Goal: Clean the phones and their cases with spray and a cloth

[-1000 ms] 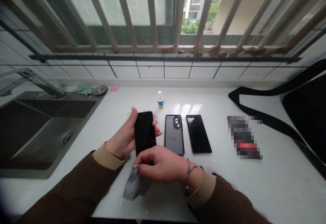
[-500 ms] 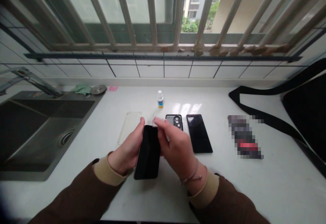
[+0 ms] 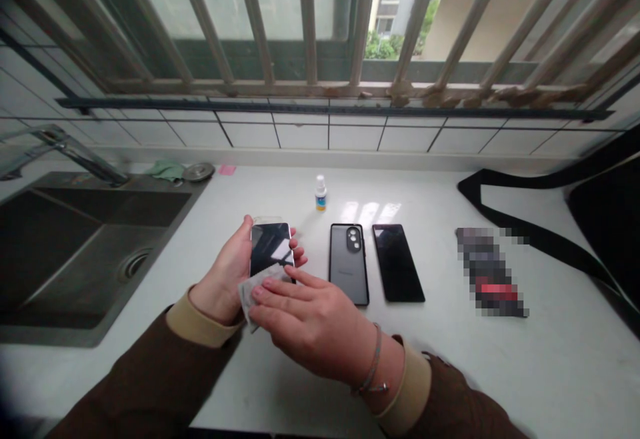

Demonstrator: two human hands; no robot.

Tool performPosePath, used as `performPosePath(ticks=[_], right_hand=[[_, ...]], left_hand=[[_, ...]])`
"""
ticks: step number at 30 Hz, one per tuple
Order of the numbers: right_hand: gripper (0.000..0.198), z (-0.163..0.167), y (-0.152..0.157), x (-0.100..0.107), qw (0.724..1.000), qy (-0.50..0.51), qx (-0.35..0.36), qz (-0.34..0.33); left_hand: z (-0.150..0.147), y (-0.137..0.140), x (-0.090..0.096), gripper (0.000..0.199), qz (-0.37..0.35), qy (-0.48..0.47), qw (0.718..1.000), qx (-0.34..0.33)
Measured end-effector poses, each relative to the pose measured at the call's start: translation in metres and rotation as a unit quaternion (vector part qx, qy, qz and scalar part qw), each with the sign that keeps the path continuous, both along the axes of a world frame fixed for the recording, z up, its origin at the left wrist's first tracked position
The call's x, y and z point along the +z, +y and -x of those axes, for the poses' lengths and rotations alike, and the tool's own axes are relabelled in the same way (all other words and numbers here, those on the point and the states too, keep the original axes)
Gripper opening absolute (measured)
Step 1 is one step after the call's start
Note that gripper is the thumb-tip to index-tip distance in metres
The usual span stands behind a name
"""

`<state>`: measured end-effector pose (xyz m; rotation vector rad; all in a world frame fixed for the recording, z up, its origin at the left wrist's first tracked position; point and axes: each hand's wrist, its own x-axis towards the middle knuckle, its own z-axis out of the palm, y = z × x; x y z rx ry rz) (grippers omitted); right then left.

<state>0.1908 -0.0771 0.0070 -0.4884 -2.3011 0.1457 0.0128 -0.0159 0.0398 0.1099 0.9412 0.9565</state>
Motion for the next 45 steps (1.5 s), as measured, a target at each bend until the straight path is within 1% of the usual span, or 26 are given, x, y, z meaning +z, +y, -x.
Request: performPosePath(ticks=[4,7,11,13,15,18,20,23,26,30,33,36,40,43,45], right_hand=[[0.028,-0.002,0.001,0.002,1.0,-0.004,-0.008,-0.025],[0.031,-0.003,0.003,0.001,0.999,-0.005,-0.03,-0.03],[0.033,-0.002,0.006,-0.005,0.997,0.013,-0.077,-0.021],[0.034,-0.002,0.007,-0.006,0.996,0.014,-0.086,-0.018],[0.035,-0.001,0.008,-0.008,0.997,0.002,-0.081,-0.017],[0.037,-0.002,0.008,-0.009,0.997,-0.001,-0.079,-0.002],[0.039,-0.003,0.009,-0.009,0.995,0.004,-0.095,0.017],[0.041,-0.006,0.011,-0.009,0.99,-0.002,-0.134,0.041],[0.043,-0.011,0.014,-0.008,0.982,-0.002,-0.181,0.049],[0.043,-0.017,0.018,-0.006,0.969,0.01,-0.243,0.039],[0.043,-0.019,0.021,-0.006,0.965,0.018,-0.262,0.023],[0.044,-0.017,0.021,-0.007,0.969,0.016,-0.245,0.024],[0.044,-0.01,0.018,-0.009,0.984,-0.003,-0.173,0.036],[0.04,-0.005,0.015,-0.011,0.994,-0.012,-0.107,0.024],[0.037,-0.004,0.013,-0.012,0.996,-0.016,-0.085,0.016]], left_hand=[[-0.003,0.001,-0.002,0.084,0.0,-0.019,0.999,0.026],[-0.009,-0.003,-0.005,0.082,-0.002,-0.035,0.998,0.051],[-0.017,-0.012,-0.008,0.08,-0.008,-0.064,0.998,0.012],[-0.018,-0.015,-0.008,0.078,-0.012,-0.07,0.997,0.001],[-0.019,-0.017,-0.008,0.074,-0.028,-0.066,0.997,0.014],[-0.02,-0.017,-0.009,0.063,-0.07,-0.052,0.995,0.041],[-0.022,-0.018,-0.01,0.061,-0.079,-0.056,0.995,0.027],[-0.028,-0.02,-0.015,0.063,-0.074,-0.085,0.993,-0.028],[-0.034,-0.025,-0.019,0.058,-0.082,-0.113,0.988,-0.063],[-0.041,-0.033,-0.021,0.05,-0.115,-0.127,0.983,-0.072],[-0.045,-0.037,-0.018,0.048,-0.127,-0.129,0.981,-0.067],[-0.046,-0.035,-0.014,0.049,-0.103,-0.119,0.987,-0.041],[-0.037,-0.024,-0.011,0.056,-0.068,-0.09,0.994,-0.003],[-0.026,-0.015,-0.011,0.058,-0.073,-0.035,0.996,0.049],[-0.02,-0.012,-0.01,0.058,-0.08,0.002,0.993,0.082]])
